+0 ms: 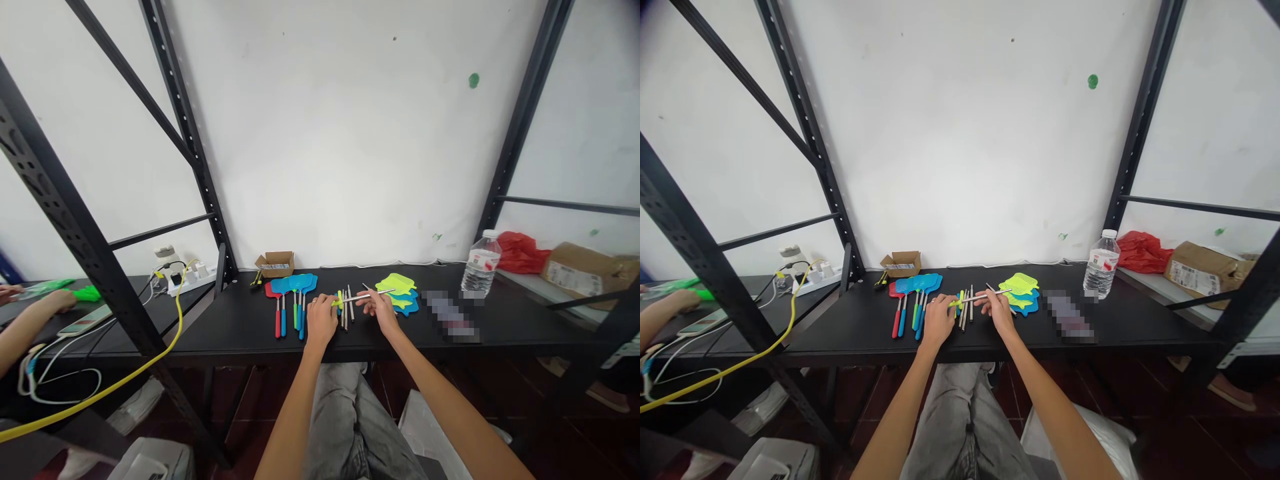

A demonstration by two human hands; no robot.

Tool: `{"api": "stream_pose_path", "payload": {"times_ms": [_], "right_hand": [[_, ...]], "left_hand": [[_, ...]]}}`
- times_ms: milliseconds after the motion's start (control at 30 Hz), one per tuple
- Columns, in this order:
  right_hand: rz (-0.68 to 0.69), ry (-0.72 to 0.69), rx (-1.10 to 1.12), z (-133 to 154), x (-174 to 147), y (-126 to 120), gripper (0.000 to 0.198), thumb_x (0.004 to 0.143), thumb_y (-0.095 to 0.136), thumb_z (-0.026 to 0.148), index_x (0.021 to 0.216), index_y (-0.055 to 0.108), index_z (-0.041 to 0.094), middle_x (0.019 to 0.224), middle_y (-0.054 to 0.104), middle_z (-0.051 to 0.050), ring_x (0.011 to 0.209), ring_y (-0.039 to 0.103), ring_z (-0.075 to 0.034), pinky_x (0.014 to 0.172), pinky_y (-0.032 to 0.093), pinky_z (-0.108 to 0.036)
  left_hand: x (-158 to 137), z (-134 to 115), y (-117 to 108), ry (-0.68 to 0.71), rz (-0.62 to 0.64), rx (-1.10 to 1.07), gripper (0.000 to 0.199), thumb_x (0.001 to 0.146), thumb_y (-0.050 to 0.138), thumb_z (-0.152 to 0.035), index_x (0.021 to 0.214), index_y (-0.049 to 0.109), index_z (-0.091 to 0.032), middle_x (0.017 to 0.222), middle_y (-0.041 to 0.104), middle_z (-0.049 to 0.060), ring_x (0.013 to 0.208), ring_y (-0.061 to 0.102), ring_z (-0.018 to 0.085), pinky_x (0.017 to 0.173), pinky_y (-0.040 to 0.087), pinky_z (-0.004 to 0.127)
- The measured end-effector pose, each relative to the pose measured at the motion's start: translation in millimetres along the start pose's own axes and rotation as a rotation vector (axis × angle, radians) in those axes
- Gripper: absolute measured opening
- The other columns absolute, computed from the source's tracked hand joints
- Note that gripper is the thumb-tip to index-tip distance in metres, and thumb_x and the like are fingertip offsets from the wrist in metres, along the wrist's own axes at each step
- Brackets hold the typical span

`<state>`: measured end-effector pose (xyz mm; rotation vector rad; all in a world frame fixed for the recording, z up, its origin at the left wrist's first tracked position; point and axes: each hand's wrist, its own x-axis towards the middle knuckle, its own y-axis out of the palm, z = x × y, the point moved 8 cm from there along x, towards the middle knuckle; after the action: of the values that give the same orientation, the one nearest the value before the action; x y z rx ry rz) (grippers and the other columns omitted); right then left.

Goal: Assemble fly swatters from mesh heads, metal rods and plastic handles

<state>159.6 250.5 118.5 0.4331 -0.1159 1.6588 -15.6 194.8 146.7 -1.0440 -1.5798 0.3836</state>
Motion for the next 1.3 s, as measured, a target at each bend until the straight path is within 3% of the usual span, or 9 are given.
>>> {"api": "stream_pose_path", "payload": {"times_ms": [500,900,1300], "right_hand": [[0.154,-0.026,-0.233,-1,-2,17,0.051,0.086,0.05,0.059,0.09,0.074,0.014,0.078,0.074,-0.011,0.048,0.055,-0.014,0.045,0.036,-0.025],[-0.139,0.017,0.002,-6,2,-13,0.045,0.076,0.063,0.058,0.089,0.07,0.016,0.072,0.069,-0.007,0.046,0.052,-0.01,0.04,0.032,-0.022],[-0.098,-0.027,-0.102,-3,2,-8,0.047,0.076,0.062,0.061,0.086,0.07,0.016,0.075,0.07,-0.008,0.048,0.05,-0.012,0.041,0.032,-0.024]], "left_hand": [[-1,-16,-3,0.142,0.035,-0.039,0.027,0.092,0.045,-0.016,0.11,0.064,-0.025,0.102,0.063,0.005,0.093,0.056,0.02,0.077,0.039,0.031],[0,-6,-3,0.031,0.004,0.016,0.03,0.093,0.042,-0.015,0.11,0.064,-0.024,0.103,0.064,0.005,0.096,0.056,0.021,0.081,0.038,0.033],[-1,-8,-4,0.056,0.014,0.02,0.029,0.093,0.041,-0.015,0.109,0.064,-0.023,0.102,0.063,0.006,0.094,0.056,0.021,0.078,0.039,0.033]]}}
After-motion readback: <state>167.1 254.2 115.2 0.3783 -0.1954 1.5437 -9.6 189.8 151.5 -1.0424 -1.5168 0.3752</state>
